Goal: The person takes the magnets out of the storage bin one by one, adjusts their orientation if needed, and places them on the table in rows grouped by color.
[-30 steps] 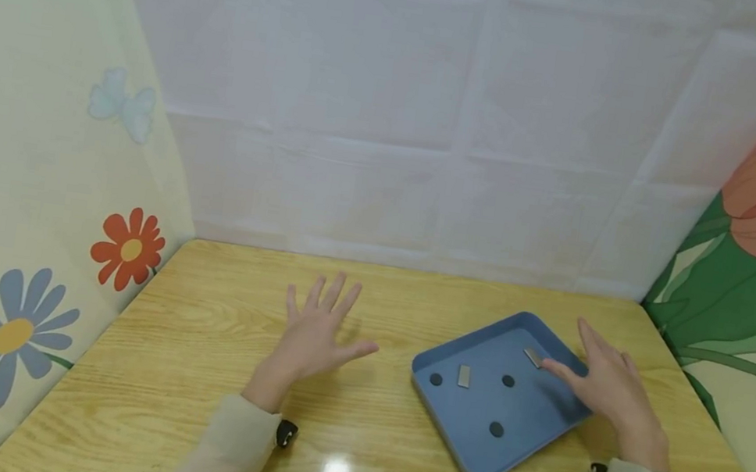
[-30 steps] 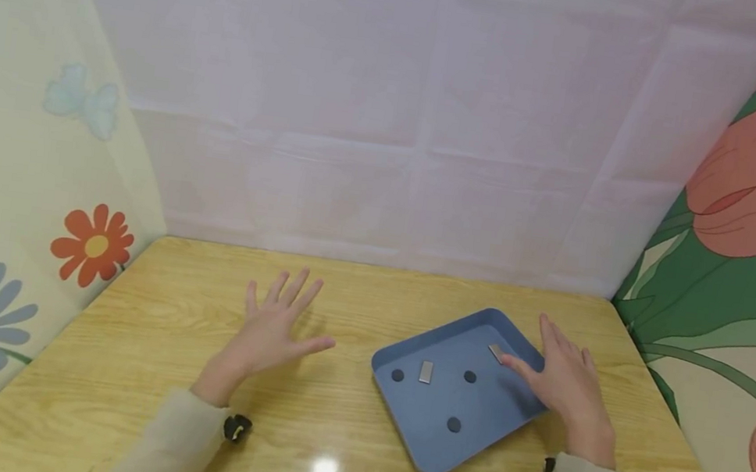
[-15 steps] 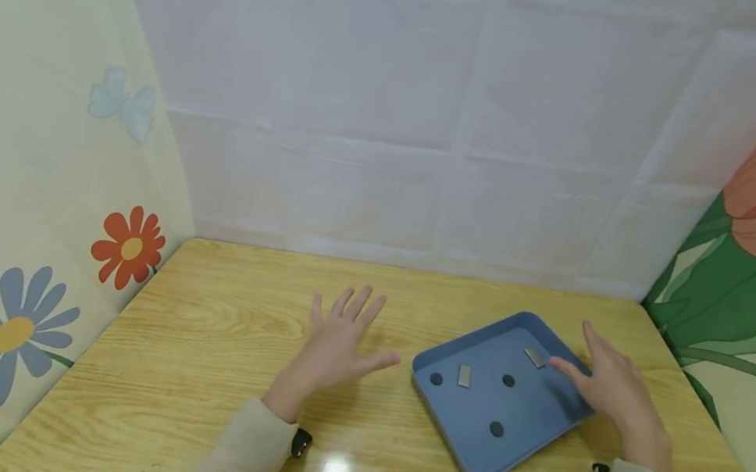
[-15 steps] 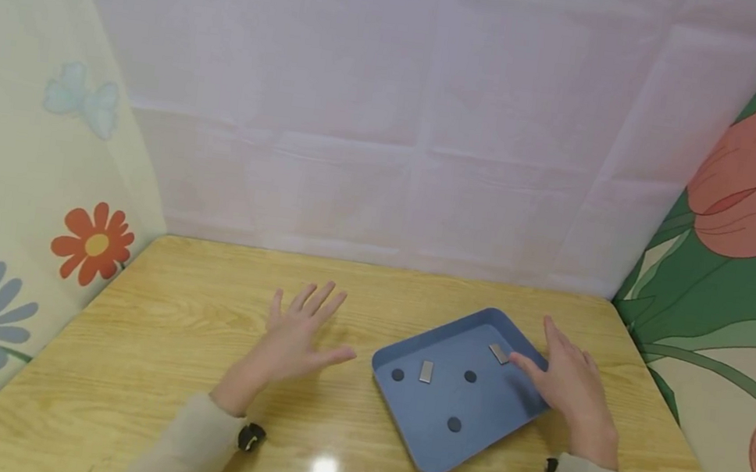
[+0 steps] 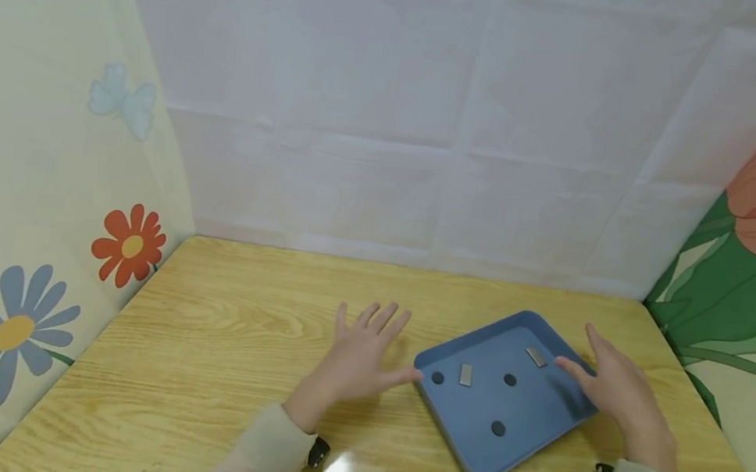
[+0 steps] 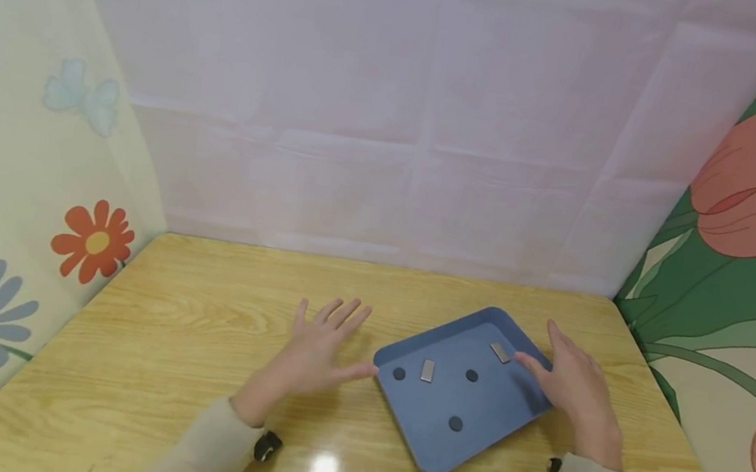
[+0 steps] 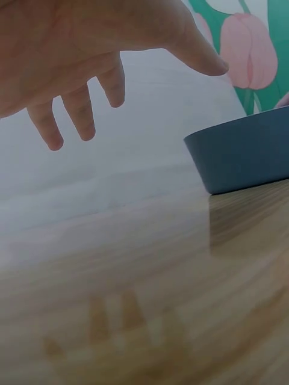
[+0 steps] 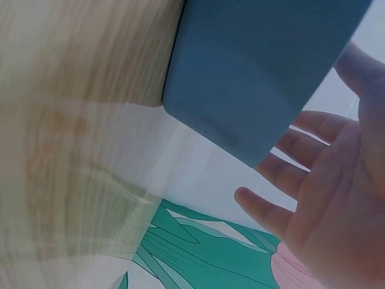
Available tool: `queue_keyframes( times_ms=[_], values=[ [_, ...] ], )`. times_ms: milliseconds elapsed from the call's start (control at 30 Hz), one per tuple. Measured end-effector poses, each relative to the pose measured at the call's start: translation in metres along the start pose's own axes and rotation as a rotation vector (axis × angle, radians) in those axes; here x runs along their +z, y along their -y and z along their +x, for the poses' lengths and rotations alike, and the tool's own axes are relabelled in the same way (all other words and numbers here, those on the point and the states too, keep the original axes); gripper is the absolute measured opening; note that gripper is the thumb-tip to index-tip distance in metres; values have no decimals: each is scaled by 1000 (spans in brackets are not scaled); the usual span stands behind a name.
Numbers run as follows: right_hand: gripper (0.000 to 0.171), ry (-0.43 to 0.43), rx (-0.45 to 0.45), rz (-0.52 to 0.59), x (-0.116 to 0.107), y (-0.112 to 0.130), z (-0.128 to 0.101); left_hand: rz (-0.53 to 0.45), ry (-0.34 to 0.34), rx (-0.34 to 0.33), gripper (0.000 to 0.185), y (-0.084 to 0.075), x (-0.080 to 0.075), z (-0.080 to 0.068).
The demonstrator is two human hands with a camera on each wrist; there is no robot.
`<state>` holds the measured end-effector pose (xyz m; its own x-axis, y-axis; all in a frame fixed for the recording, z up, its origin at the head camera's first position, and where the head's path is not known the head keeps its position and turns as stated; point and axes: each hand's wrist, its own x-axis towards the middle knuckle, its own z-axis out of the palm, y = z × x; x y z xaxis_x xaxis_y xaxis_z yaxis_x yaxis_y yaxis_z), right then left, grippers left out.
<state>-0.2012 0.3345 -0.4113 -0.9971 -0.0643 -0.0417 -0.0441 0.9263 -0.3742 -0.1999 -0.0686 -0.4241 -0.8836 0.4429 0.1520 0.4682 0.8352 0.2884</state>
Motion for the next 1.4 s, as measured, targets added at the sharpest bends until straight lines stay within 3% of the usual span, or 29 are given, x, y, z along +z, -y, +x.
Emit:
queue_keyframes(
  times_ms=[433, 1067, 1400],
  values=[
    [100, 25, 3, 6, 0, -1, -1, -9, 59, 20, 96, -10, 4, 2],
    [56, 61, -26, -28, 3, -8, 1, -2, 128, 51, 85, -23, 7, 7],
    [51, 60, -8, -43, 3, -8, 0, -55, 130, 98, 77, -22, 11, 10]
  ],
)
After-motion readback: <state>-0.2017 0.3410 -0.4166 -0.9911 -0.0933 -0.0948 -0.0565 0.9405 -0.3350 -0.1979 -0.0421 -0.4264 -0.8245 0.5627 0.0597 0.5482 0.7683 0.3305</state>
